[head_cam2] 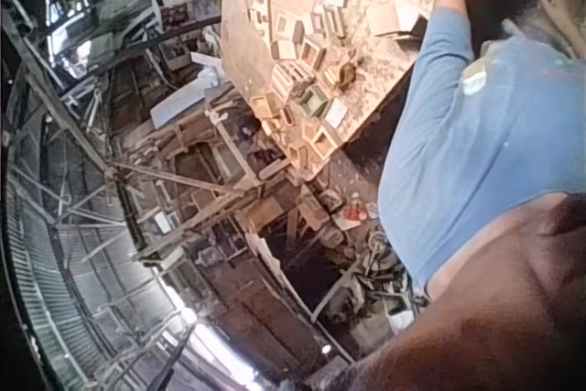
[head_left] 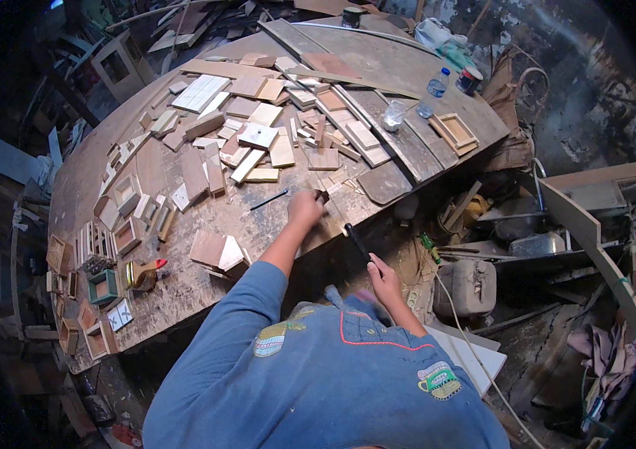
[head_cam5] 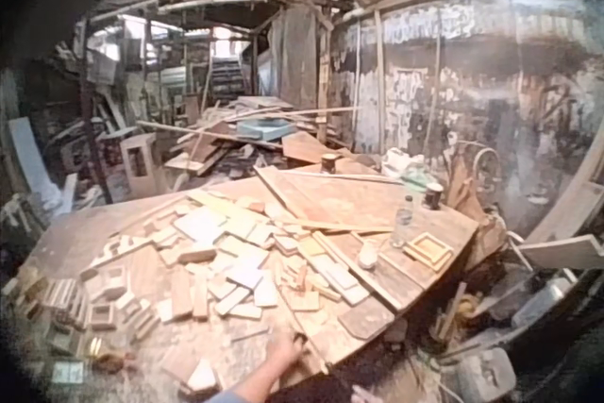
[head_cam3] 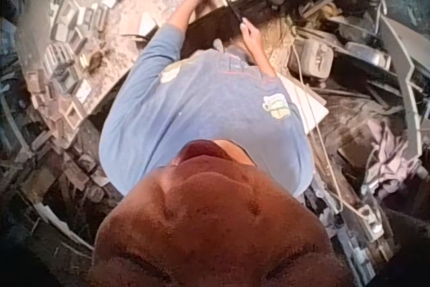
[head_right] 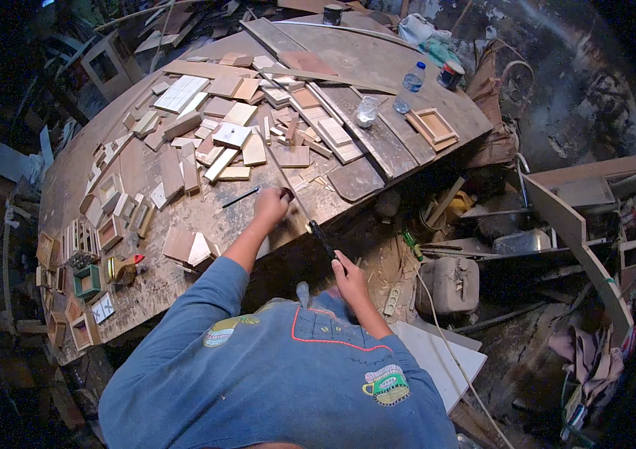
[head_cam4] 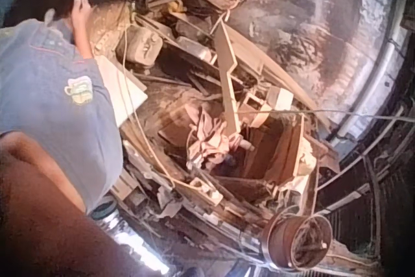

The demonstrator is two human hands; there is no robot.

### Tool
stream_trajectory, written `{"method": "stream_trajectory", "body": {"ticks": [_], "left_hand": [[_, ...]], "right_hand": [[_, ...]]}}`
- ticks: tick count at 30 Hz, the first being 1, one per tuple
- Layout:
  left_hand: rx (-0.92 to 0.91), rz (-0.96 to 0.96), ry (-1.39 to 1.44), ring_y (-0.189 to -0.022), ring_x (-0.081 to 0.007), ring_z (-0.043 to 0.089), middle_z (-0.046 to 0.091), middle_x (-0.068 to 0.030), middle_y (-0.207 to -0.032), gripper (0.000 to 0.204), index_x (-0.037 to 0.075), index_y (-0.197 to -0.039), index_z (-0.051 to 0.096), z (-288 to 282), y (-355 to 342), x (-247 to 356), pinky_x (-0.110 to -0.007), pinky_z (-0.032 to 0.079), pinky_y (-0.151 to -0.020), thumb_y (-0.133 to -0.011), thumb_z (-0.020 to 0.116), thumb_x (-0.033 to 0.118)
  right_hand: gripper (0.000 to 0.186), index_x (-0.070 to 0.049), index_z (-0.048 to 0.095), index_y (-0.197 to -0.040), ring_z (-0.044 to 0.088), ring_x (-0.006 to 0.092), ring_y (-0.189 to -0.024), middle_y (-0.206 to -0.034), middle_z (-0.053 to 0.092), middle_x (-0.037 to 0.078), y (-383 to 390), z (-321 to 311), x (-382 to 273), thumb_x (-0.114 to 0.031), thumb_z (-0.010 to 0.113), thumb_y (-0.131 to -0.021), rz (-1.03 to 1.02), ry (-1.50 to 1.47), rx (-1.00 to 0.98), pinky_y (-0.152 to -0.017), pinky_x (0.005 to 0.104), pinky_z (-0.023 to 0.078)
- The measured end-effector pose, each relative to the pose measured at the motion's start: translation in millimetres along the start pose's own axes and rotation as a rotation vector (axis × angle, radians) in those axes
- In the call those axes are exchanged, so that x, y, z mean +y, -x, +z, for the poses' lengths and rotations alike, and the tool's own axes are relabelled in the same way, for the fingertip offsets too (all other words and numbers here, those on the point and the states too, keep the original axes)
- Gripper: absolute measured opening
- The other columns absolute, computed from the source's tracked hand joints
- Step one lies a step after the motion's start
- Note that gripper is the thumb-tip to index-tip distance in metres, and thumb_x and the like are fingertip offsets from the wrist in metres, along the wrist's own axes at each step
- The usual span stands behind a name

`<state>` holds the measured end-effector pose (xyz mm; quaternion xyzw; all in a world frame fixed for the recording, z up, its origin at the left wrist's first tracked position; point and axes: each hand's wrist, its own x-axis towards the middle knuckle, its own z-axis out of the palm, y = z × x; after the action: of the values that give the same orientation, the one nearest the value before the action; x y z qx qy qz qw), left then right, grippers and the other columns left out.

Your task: Assembling wooden box components and using a hand saw to cut a piece of wood.

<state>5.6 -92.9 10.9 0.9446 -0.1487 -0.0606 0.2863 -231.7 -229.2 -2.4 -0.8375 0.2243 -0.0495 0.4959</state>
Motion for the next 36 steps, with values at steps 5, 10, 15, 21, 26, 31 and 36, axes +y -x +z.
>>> {"method": "stream_trajectory", "body": {"ticks": [5, 10, 15, 21, 26, 31, 36], "left_hand": [[0.088, 0.104, -0.233, -0.081, -0.0336, 0.065, 0.066, -0.0175, -0.082, 0.013, 0.008, -0.084, 0.068, -11.5, -21.0, -7.9, -0.044, 0.051, -0.072, -0.077, 0.062, 0.017], [0.100, -0.033, -0.083, -0.083, -0.0372, 0.063, 0.064, -0.0181, -0.090, 0.016, 0.007, -0.090, 0.066, -5.3, -51.1, -6.2, -0.048, 0.050, -0.071, -0.083, 0.058, 0.019], [0.184, 0.005, 0.108, -0.085, -0.0372, 0.061, 0.064, -0.0180, -0.091, 0.020, 0.007, -0.098, 0.065, 2.2, -67.3, -3.4, -0.045, 0.047, -0.073, -0.087, 0.055, 0.021], [0.276, 0.087, 0.059, -0.079, -0.0365, 0.060, 0.062, -0.0146, -0.089, 0.015, 0.006, -0.098, 0.061, -13.4, -89.3, 38.2, -0.043, 0.047, -0.067, -0.087, 0.055, 0.014], [0.337, 0.064, 0.018, -0.078, -0.0363, 0.060, 0.061, -0.0142, -0.087, 0.014, 0.007, -0.096, 0.061, -22.8, -106.5, 54.0, -0.044, 0.047, -0.066, -0.085, 0.055, 0.013], [0.407, 0.051, 0.047, -0.076, -0.0355, 0.061, 0.061, -0.0134, -0.087, 0.011, 0.008, -0.092, 0.061, -31.9, -118.4, 62.3, -0.044, 0.048, -0.065, -0.083, 0.056, 0.012], [0.518, 0.029, 0.073, -0.070, -0.0346, 0.061, 0.062, -0.0123, -0.087, 0.005, 0.007, -0.082, 0.064, -34.3, -129.2, 69.5, -0.042, 0.050, -0.061, -0.079, 0.060, 0.009]], "right_hand": [[0.038, -0.001, 0.059, -0.119, 0.064, 0.0267, -0.099, -0.108, 0.064, 0.022, -44.6, 8.0, 11.7, -0.029, 0.052, -0.093, -0.057, -0.263, -0.118, -0.085, 0.0323, 0.047], [0.041, -0.002, 0.059, -0.118, 0.058, 0.0409, -0.102, -0.108, 0.060, 0.027, -146.8, -5.3, -28.9, -0.033, 0.048, -0.093, -0.078, 0.027, -0.134, -0.087, 0.0400, 0.047], [0.045, -0.006, 0.046, -0.131, 0.059, 0.0437, -0.090, -0.096, 0.063, 0.025, -281.5, 8.4, -48.3, -0.021, 0.047, -0.089, -0.236, 0.341, -0.261, -0.080, 0.0493, 0.046], [0.056, -0.004, 0.053, -0.125, 0.060, 0.0373, -0.093, -0.099, 0.061, 0.022, -354.4, 9.1, -100.5, -0.015, 0.062, -0.070, -0.796, 0.337, -0.299, -0.078, 0.0434, 0.048], [0.029, -0.003, 0.067, -0.103, 0.063, 0.0364, -0.077, -0.083, 0.065, 0.020, -370.0, 0.8, -133.0, -0.018, 0.066, -0.078, -0.805, 0.126, -0.630, -0.071, 0.0409, 0.050], [0.020, -0.004, 0.068, -0.090, 0.063, 0.0345, -0.073, -0.081, 0.065, 0.016, -370.1, 1.2, -141.9, -0.022, 0.066, -0.081, -0.838, 0.169, -0.531, -0.065, 0.0410, 0.050], [0.018, -0.005, 0.068, -0.091, 0.063, 0.0345, -0.070, -0.079, 0.065, 0.016, -374.8, 9.0, -140.5, -0.020, 0.066, -0.080, -0.845, 0.116, -0.446, -0.063, 0.0406, 0.049]]}}
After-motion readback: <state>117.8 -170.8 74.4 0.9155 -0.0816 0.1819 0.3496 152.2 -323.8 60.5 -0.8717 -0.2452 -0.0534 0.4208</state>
